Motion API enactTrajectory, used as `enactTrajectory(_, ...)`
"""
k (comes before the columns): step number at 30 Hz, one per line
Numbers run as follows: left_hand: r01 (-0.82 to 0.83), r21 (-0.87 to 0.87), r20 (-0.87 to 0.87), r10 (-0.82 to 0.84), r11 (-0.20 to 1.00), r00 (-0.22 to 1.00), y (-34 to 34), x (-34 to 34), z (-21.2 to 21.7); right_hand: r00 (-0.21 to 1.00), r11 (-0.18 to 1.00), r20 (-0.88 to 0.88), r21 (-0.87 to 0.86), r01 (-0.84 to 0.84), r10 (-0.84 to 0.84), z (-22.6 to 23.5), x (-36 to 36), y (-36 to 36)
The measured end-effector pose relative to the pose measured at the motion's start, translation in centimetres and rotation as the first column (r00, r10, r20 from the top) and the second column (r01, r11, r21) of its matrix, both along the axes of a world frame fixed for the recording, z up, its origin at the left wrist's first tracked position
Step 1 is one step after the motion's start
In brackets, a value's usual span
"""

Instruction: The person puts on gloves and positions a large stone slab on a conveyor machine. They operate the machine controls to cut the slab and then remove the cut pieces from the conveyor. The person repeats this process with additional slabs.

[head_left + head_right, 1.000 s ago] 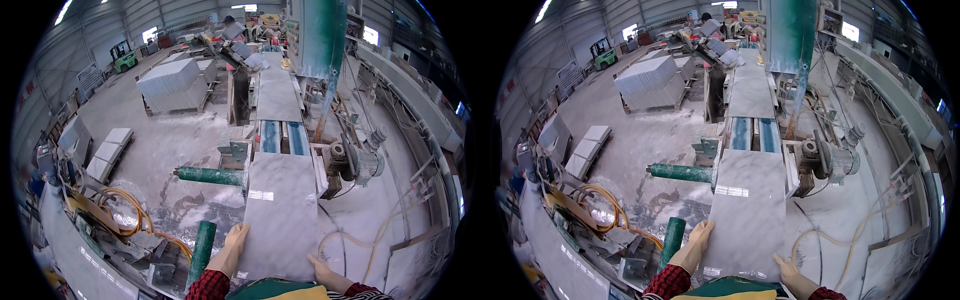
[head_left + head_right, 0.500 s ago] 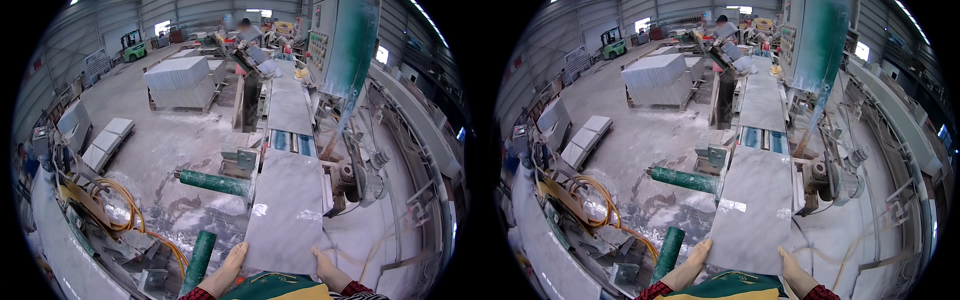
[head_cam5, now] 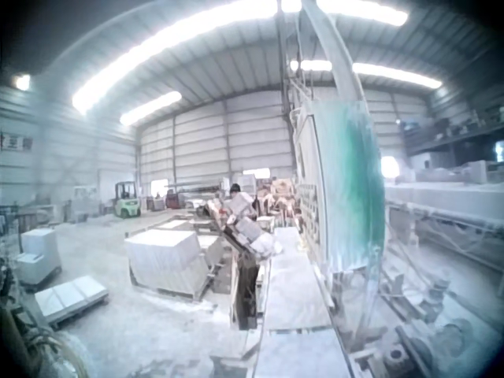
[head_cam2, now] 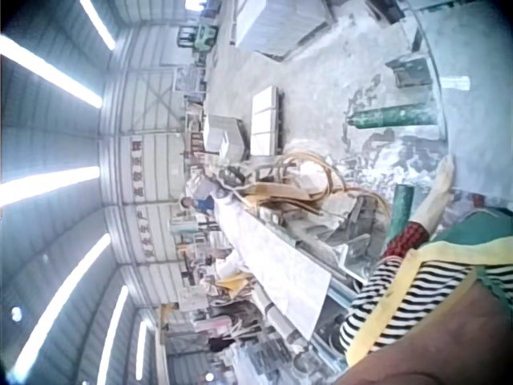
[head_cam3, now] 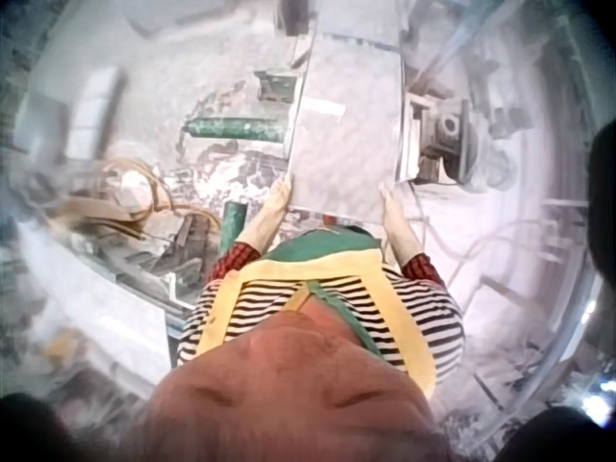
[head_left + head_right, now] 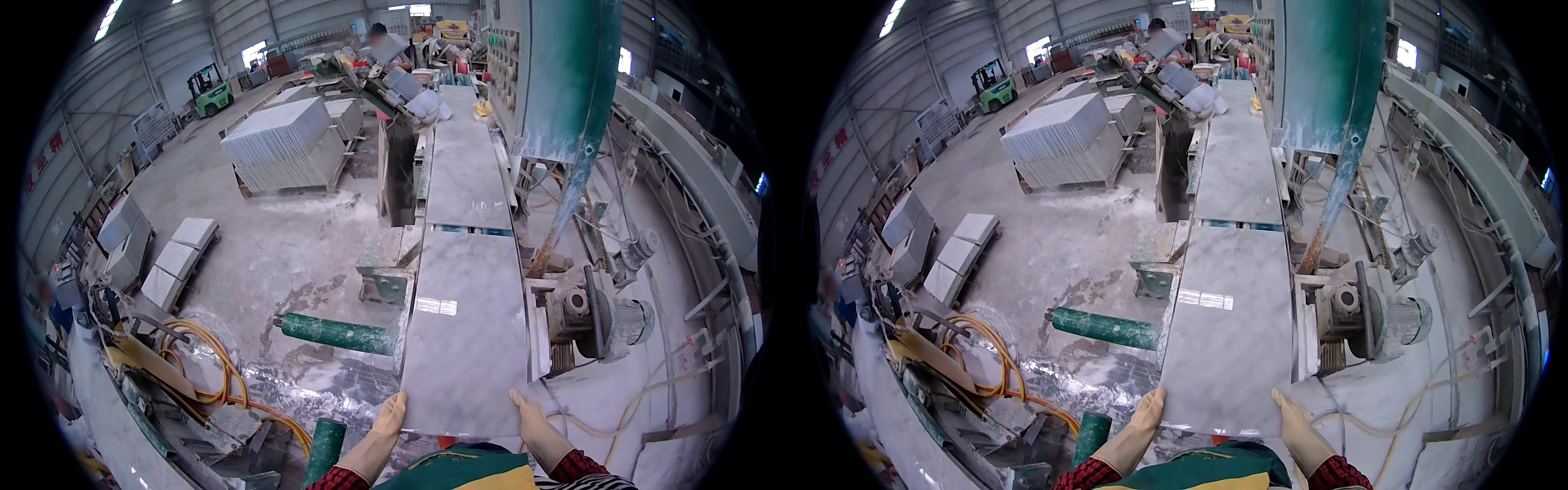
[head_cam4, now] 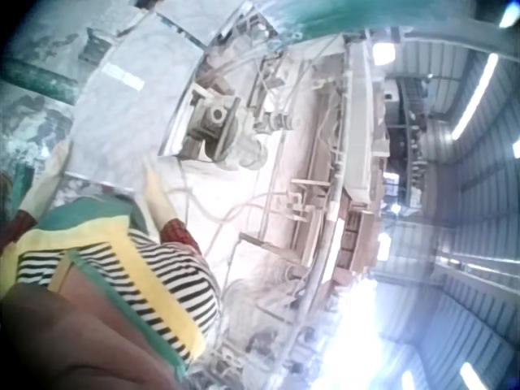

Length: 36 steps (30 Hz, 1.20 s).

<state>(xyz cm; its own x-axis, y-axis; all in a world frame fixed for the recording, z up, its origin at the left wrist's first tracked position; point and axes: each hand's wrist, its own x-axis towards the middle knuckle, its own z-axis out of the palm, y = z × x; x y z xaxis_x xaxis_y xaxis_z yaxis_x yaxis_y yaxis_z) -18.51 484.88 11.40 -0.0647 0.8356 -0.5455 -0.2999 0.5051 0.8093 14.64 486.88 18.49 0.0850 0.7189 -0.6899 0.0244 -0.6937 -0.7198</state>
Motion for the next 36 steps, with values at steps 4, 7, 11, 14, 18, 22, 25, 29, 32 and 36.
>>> enactTrajectory(4,0.006,0.020,-0.039,-0.005,1.000,0.999,1.8,0.2,-0.5,0.990,0.998,-0.129,0.020,0.054,-0.051,-2.1,0.4,1.9)
enactTrajectory(7,-0.022,-0.003,-0.063,0.022,1.000,0.998,2.7,0.0,-1.8,0.985,0.991,-0.110,0.021,0.134,-0.131,-3.5,0.0,2.9)
enactTrajectory(11,0.008,-0.017,-0.119,-0.009,1.000,0.993,3.6,0.0,-0.8,0.984,0.988,-0.088,-0.015,0.154,-0.155,-3.0,-0.3,3.9)
enactTrajectory(14,0.013,-0.016,-0.149,-0.016,1.000,0.989,4.1,0.3,-0.4,0.988,0.987,-0.023,-0.047,0.152,-0.153,-0.1,-0.9,4.7)
enactTrajectory(18,0.076,0.005,-0.240,-0.073,0.997,0.968,4.5,-0.2,-4.3,0.993,0.993,-0.040,0.031,0.115,-0.114,-3.3,0.4,5.1)
enactTrajectory(22,0.102,-0.058,-0.327,-0.116,0.993,0.938,5.5,0.5,0.2,0.992,0.994,-0.069,0.035,0.107,-0.105,-3.4,0.4,5.6)
enactTrajectory(25,0.027,-0.045,-0.177,-0.035,0.999,0.984,5.8,0.4,0.5,0.986,0.998,0.155,0.021,0.058,-0.060,-3.0,-0.1,6.2)
enactTrajectory(29,0.041,-0.056,-0.188,-0.051,0.998,0.981,5.8,0.2,2.7,0.988,0.996,0.123,0.012,0.089,-0.090,-7.2,0.7,7.2)
enactTrajectory(32,0.041,0.258,-0.320,0.045,0.965,0.946,4.5,0.6,-7.5,0.963,0.970,0.211,0.143,-0.199,0.167,-10.9,3.9,6.9)
enactTrajectory(36,0.206,0.163,-0.392,-0.128,0.965,0.911,8.6,0.9,-4.4,0.805,0.795,0.418,0.256,-0.549,0.421,-21.0,10.7,8.9)
